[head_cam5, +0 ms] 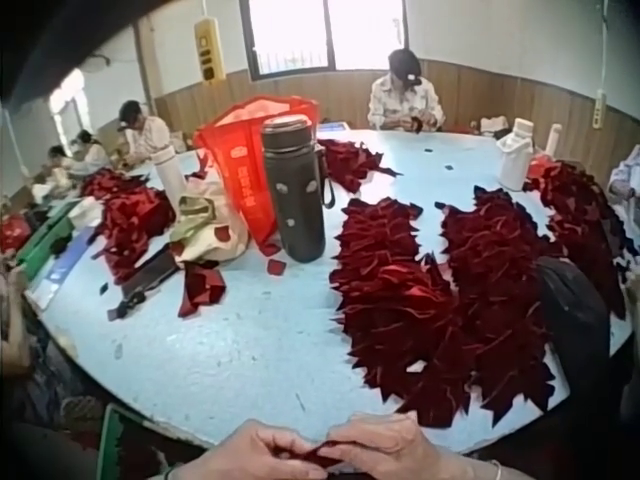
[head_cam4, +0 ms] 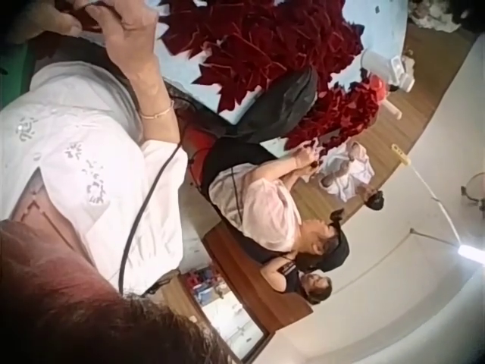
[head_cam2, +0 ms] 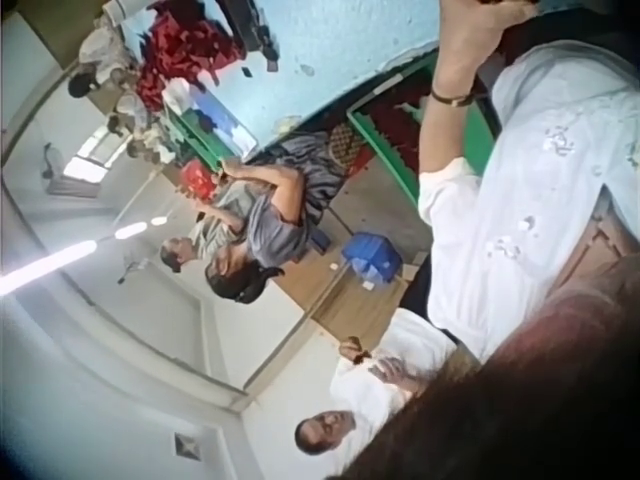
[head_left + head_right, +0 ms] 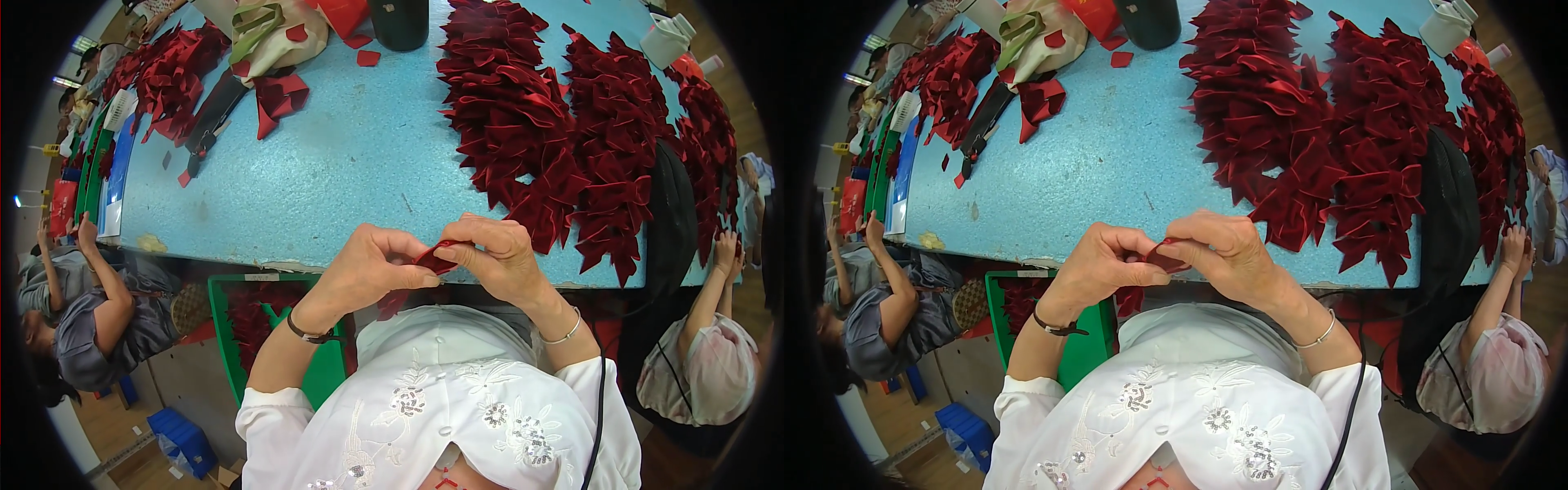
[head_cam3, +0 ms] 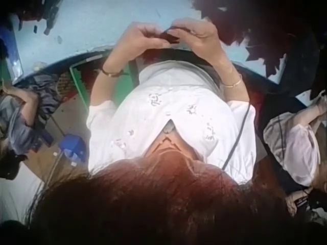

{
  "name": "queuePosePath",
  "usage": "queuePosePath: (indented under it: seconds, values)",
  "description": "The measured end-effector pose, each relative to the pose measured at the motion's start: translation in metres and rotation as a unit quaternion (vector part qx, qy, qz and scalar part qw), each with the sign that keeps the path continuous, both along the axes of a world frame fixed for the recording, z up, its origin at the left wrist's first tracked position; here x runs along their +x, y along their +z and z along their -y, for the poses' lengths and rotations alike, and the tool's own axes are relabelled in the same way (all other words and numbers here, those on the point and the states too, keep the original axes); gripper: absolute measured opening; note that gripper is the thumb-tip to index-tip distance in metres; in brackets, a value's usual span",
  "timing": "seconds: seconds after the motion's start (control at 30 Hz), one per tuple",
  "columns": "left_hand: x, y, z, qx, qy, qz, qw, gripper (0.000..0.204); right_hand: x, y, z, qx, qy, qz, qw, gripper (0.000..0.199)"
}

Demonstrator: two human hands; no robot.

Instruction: Manually folding and shaping red fabric strips into decorative bows in a workshop setting.

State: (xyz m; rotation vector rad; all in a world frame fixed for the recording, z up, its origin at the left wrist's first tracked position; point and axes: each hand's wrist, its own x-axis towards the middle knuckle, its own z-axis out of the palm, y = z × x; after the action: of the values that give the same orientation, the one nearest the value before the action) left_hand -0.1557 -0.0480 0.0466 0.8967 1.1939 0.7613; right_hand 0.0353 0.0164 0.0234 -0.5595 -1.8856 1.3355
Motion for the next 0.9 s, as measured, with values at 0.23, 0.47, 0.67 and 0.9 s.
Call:
queuePosePath:
  seconds: [0.23, 0.47, 0.67, 0.9]
  values:
    - [-0.028, 0.012, -0.001, -0.013, -0.043, -0.01, 0.999, 0.02, -0.023, 0.013, 0.012, -0.148, -0.036, 0.018, 0.988, 0.009]
    - [-0.073, 0.0, -0.005, 0.184, 0.088, -0.233, 0.951, 0.02, -0.062, -0.002, 0.005, 0.001, -0.128, 0.167, 0.978, 0.013]
    - [-0.112, -0.026, 0.025, 0.42, 0.202, -0.451, 0.762, 0.022, -0.115, -0.012, 0.002, 0.171, -0.147, 0.218, 0.949, 0.011]
    - [-0.138, -0.064, 0.038, 0.481, 0.077, -0.489, 0.724, 0.041, -0.173, -0.037, -0.004, 0.193, -0.143, 0.262, 0.935, 0.009]
